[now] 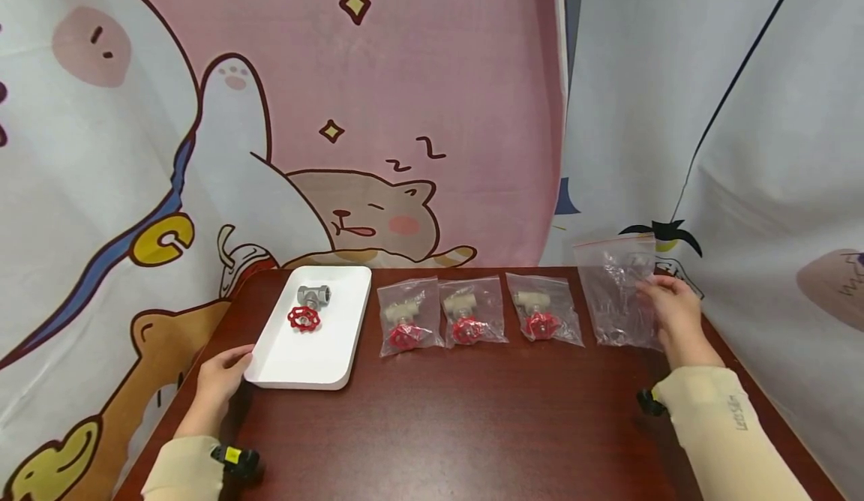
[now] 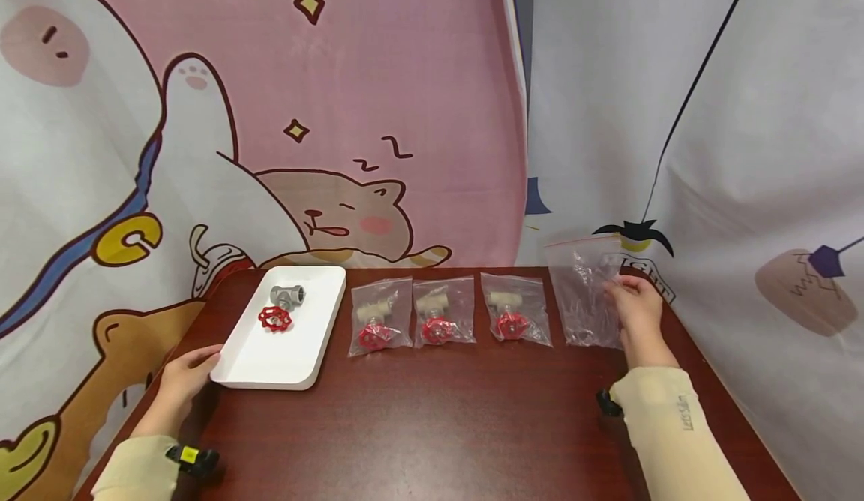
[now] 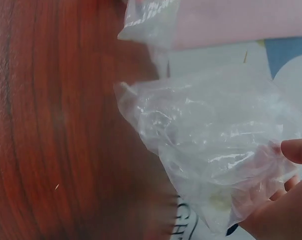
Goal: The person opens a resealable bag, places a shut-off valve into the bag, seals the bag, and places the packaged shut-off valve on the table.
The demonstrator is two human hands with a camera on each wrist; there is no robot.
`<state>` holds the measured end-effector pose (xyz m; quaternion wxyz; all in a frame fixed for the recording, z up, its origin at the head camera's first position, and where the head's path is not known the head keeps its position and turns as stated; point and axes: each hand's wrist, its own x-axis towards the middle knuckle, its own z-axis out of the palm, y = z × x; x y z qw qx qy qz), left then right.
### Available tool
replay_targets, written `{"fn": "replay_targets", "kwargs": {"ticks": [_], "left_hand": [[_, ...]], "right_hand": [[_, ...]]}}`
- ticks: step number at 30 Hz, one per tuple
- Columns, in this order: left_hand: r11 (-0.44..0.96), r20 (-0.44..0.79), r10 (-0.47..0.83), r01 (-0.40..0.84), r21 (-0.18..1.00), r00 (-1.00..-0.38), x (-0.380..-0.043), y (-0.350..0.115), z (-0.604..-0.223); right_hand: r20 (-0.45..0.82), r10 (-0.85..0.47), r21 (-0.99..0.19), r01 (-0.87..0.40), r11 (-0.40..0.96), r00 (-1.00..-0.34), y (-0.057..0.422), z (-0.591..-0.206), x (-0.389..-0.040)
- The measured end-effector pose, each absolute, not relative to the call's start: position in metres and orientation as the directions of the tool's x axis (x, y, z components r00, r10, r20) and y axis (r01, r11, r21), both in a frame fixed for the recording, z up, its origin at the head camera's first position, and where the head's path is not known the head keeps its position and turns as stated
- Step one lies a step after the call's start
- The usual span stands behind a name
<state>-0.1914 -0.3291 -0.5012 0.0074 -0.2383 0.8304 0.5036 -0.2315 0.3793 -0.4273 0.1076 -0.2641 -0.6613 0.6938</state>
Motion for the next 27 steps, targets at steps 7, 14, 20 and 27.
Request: {"fn": "replay_targets", "kwargs": {"ticks": [7,14,20,27], "left_hand": [[0.379,-0.251,-0.384,-0.399,0.835,-0.889,-0.19,-0.328,-0.502],[0.378,-0.252,-0.379,-0.398,0.836,-0.89,-0.19,-0.326,-0.504],[0.379,-0.255,-0.378,-0.4,0.834,-0.89,-0.19,-0.326,-0.505],[0.392,-0.218,-0.386,-0.374,0.841,-0.896,-0.191,-0.328,-0.503]], "right_hand": [[-0.027,0.556,-0.999,0.039,0.01,-0.83,0.35,-0.412,-0.223],[0.199,0.567,-0.978,-0.123,0.169,-0.799,0.318,-0.406,-0.219],[0.392,0.479,-0.917,-0.291,0.272,-0.786,0.285,-0.387,-0.2],[0.459,0.393,-0.887,-0.392,0.244,-0.796,0.254,-0.387,-0.187]]}}
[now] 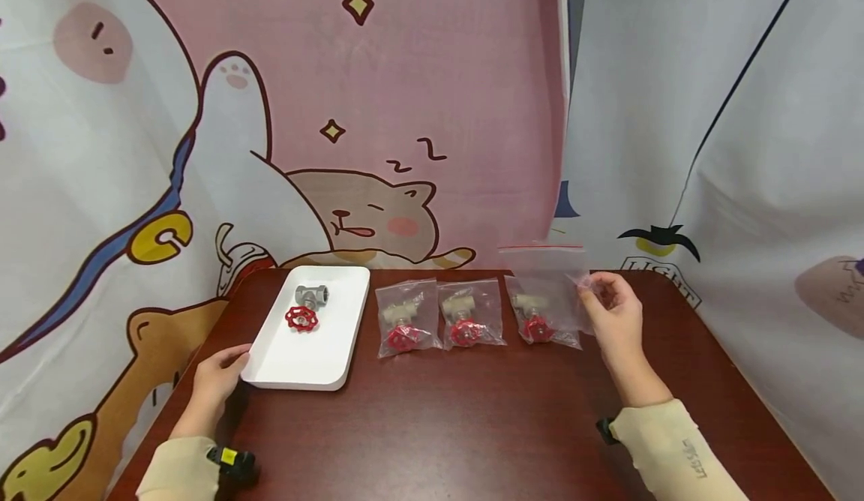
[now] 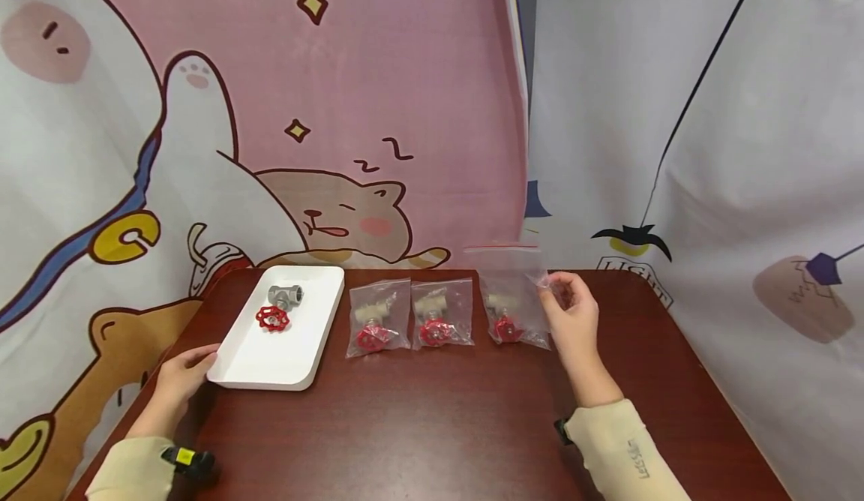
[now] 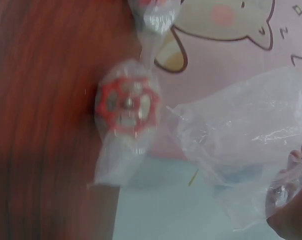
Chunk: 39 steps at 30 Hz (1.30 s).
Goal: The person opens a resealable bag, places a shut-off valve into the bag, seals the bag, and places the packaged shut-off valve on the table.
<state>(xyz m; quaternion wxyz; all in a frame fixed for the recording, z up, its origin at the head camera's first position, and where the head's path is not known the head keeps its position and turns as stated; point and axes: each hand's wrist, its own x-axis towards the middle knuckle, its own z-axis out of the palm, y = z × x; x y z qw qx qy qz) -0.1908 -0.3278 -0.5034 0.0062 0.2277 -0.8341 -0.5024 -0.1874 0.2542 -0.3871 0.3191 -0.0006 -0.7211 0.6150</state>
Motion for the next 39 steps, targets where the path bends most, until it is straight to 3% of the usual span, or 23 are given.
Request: {"fn": "replay_targets", "kwargs": {"ticks": [8,17,21,27,32,39], "left_hand": [[0.396,-0.214,-0.399,-0.378,0.837,-0.892,-0.191,-0.328,-0.504],[0.437,-0.175,-0.414,-0.363,0.823,-0.893,-0.19,-0.323,-0.5],[0.528,-0.003,-0.473,-0.286,0.799,-0.881,-0.19,-0.315,-0.491],[0.615,0.343,-0.501,-0.048,0.787,-0.794,-0.195,-0.285,-0.463],[0.582,0.46,-0.36,0.19,0.791,-0.812,-0.2,-0.245,-0.44],[0.505,0.488,-0.006,0.419,0.754,-0.873,-0.197,-0.19,-0.429]], "right_hand": [[0.446,0.324,-0.895,-0.416,0.162,-0.834,0.234,-0.398,-0.182],[0.462,0.233,-0.884,-0.423,0.198,-0.856,0.225,-0.406,-0.179],[0.48,0.188,-0.874,-0.45,0.184,-0.857,0.221,-0.407,-0.179],[0.502,0.124,-0.861,-0.482,0.162,-0.856,0.217,-0.411,-0.18],[0.472,0.073,-0.877,-0.459,0.138,-0.879,0.213,-0.426,-0.188],[0.428,-0.017,-0.9,-0.427,0.09,-0.904,0.205,-0.438,-0.191]]}}
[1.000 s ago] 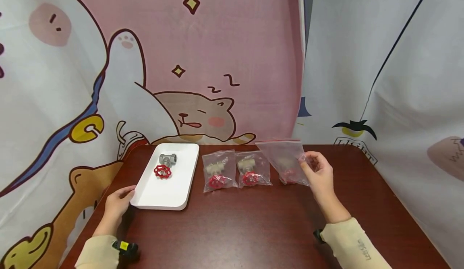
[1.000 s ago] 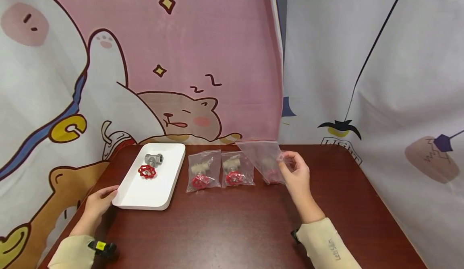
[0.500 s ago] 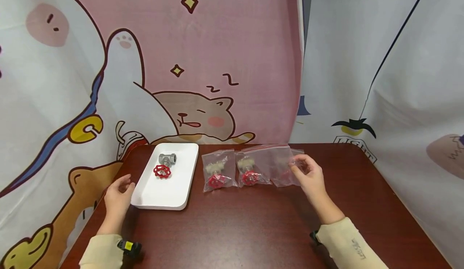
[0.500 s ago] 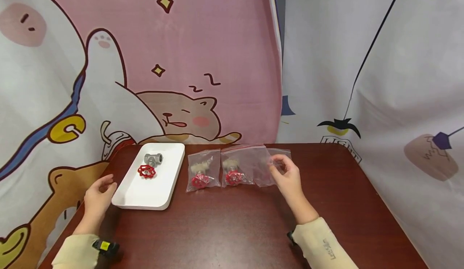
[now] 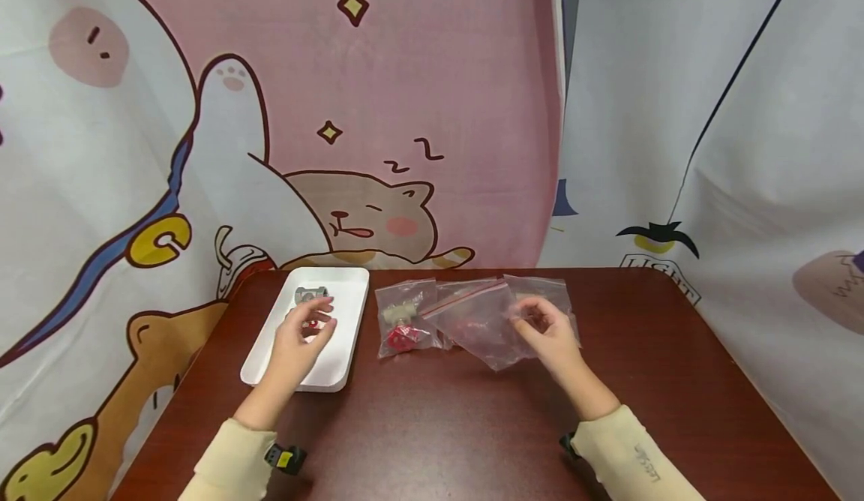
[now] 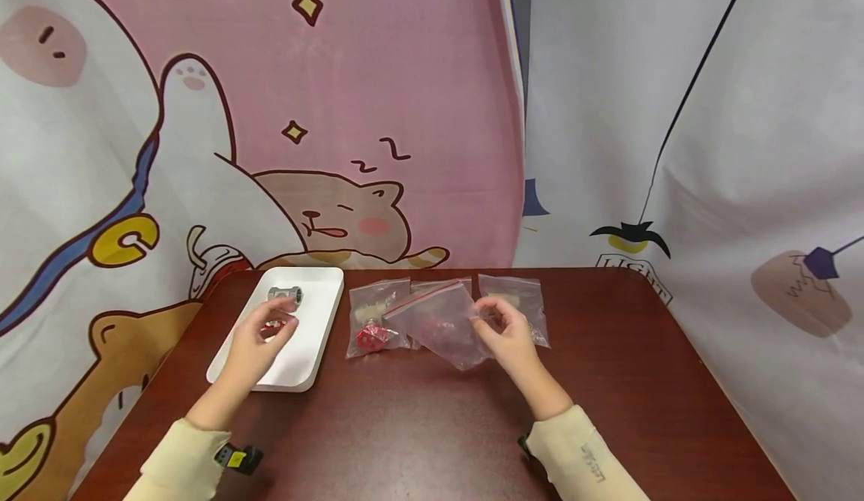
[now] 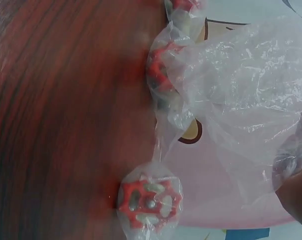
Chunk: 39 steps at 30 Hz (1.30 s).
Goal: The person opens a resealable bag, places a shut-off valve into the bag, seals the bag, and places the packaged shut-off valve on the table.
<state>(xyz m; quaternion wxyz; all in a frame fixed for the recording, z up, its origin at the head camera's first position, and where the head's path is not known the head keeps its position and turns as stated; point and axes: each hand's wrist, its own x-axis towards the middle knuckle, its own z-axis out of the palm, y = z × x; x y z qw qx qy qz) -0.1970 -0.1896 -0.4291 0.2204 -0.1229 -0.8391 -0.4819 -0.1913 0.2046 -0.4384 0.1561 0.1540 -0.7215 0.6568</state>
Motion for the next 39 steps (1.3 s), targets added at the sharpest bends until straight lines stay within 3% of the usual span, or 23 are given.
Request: {"fn": "replay_targets", "kwargs": {"ticks": [7,15,21,30,39], "left_hand": [[0.405,0.384,0.242,0.452,0.795,-0.891,-0.187,-0.145,-0.425],[0.286,0.295,0.383,0.416,0.863,-0.876,-0.173,-0.11,-0.412],[0.201,0.247,0.405,0.349,0.915,-0.88,-0.179,-0.102,-0.43],[0.249,0.238,0.411,0.359,0.899,-0.88,-0.178,-0.096,-0.427],[0.305,0.265,0.347,0.376,0.875,-0.899,-0.178,-0.092,-0.43]], "right_hand": [[0.413,-0.106,-0.902,-0.422,0.092,-0.905,0.198,-0.443,-0.193],[0.411,-0.204,-0.883,-0.444,0.156,-0.889,0.189,-0.439,-0.196],[0.384,-0.244,-0.879,-0.434,0.198,-0.89,0.184,-0.44,-0.199],[0.364,-0.245,-0.879,-0.419,0.23,-0.899,0.181,-0.448,-0.207],[0.354,-0.23,-0.827,-0.418,0.375,-0.906,0.173,-0.444,-0.204]]}}
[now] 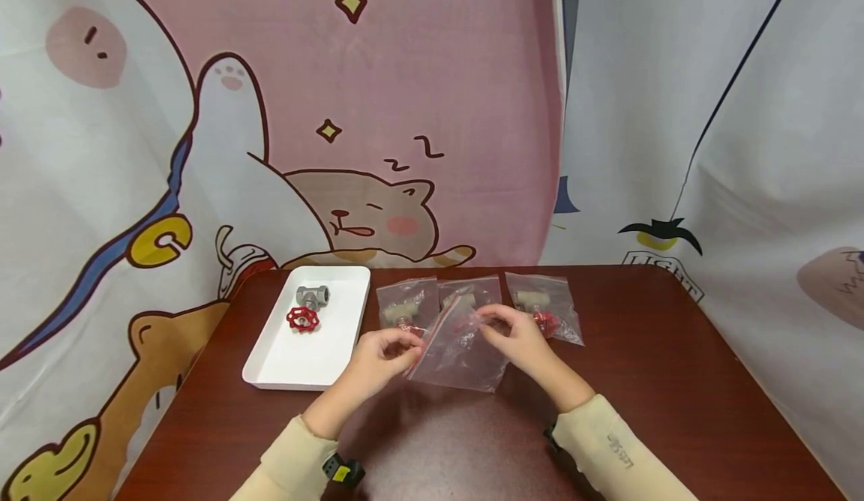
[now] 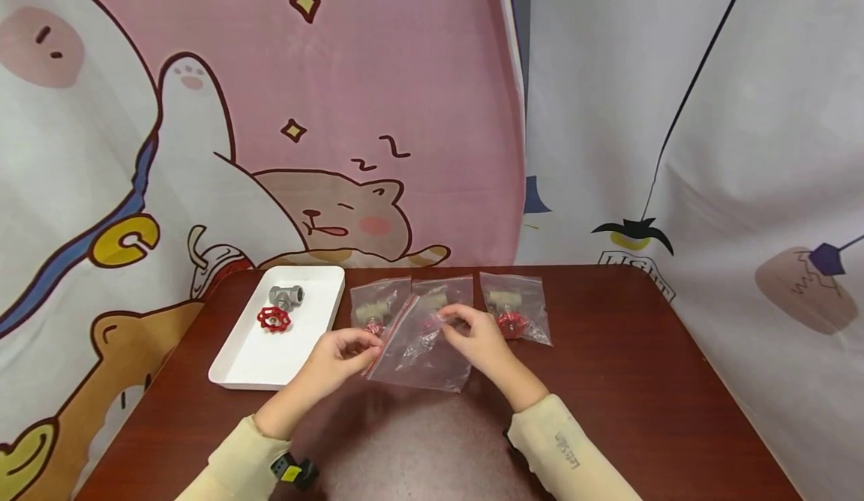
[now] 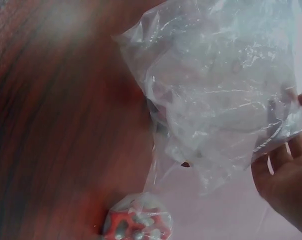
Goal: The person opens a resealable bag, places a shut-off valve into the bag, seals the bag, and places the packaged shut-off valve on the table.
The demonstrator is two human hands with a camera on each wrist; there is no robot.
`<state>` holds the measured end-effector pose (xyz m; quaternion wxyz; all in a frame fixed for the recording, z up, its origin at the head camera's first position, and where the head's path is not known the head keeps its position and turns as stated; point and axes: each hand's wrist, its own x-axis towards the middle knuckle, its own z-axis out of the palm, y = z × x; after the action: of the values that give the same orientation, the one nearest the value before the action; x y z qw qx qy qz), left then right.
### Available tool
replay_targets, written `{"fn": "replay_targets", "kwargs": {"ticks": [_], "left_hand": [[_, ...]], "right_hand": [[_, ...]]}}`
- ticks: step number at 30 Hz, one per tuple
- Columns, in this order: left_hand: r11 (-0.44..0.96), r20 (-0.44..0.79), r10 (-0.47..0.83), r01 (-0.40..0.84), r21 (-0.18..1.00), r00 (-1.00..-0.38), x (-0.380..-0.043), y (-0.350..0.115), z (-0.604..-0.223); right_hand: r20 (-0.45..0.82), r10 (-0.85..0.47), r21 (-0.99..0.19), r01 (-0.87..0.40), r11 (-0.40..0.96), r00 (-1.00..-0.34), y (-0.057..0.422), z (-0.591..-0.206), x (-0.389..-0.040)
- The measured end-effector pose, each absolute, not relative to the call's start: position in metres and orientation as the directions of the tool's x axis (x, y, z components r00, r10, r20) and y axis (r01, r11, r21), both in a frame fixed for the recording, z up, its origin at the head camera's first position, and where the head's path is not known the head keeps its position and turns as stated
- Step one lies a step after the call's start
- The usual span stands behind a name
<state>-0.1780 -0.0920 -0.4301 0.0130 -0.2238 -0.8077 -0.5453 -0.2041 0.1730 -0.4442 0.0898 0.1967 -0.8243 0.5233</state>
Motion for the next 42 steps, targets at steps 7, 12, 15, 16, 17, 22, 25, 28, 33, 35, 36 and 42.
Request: {"fn": "replay_targets", "kwargs": {"ticks": [7,12,15,16,17,22,25,28,33,35,36,42], "left_hand": [[0.319,0.306,0.28,0.389,0.864,-0.91,-0.179,-0.086,-0.429],[0.418,0.362,0.256,0.44,0.795,-0.896,-0.175,-0.079,-0.425],[0.467,0.408,0.282,0.495,0.733,-0.869,-0.17,-0.074,-0.42],[0.475,0.423,0.293,0.515,0.713,-0.857,-0.169,-0.073,-0.419],[0.486,0.436,0.303,0.532,0.694,-0.847,-0.168,-0.071,-0.418],[0.508,0.46,0.325,0.563,0.652,-0.826,-0.164,-0.066,-0.416],[0.517,0.453,0.304,0.545,0.661,-0.838,-0.163,-0.065,-0.416],[0.52,0.454,0.276,0.529,0.671,-0.847,-0.164,-0.066,-0.418],[0.522,0.473,0.253,0.531,0.667,-0.844,-0.166,-0.069,-0.421],[0.535,0.477,0.215,0.511,0.673,-0.852,-0.168,-0.072,-0.421],[0.545,0.479,0.195,0.501,0.672,-0.856,-0.169,-0.074,-0.422],[0.583,0.475,0.163,0.473,0.661,-0.865,-0.174,-0.081,-0.423]], "right_hand": [[0.556,-0.101,-0.647,-0.506,0.571,-0.825,0.164,-0.44,-0.2],[0.616,-0.086,-0.609,-0.543,0.578,-0.783,0.146,-0.431,-0.192],[0.598,-0.131,-0.604,-0.552,0.575,-0.791,0.134,-0.425,-0.187],[0.594,-0.142,-0.598,-0.553,0.58,-0.792,0.131,-0.423,-0.186],[0.591,-0.152,-0.591,-0.554,0.587,-0.792,0.127,-0.422,-0.185],[0.586,-0.171,-0.559,-0.548,0.623,-0.792,0.119,-0.417,-0.181],[0.566,-0.167,-0.564,-0.527,0.636,-0.807,0.117,-0.415,-0.18],[0.545,-0.162,-0.565,-0.503,0.654,-0.823,0.116,-0.416,-0.179],[0.543,-0.154,-0.55,-0.488,0.678,-0.826,0.12,-0.417,-0.177],[0.547,-0.14,-0.55,-0.481,0.683,-0.825,0.123,-0.417,-0.177],[0.552,-0.135,-0.549,-0.48,0.684,-0.823,0.124,-0.417,-0.177],[0.561,-0.184,-0.566,-0.536,0.627,-0.807,0.135,-0.42,-0.179]]}}
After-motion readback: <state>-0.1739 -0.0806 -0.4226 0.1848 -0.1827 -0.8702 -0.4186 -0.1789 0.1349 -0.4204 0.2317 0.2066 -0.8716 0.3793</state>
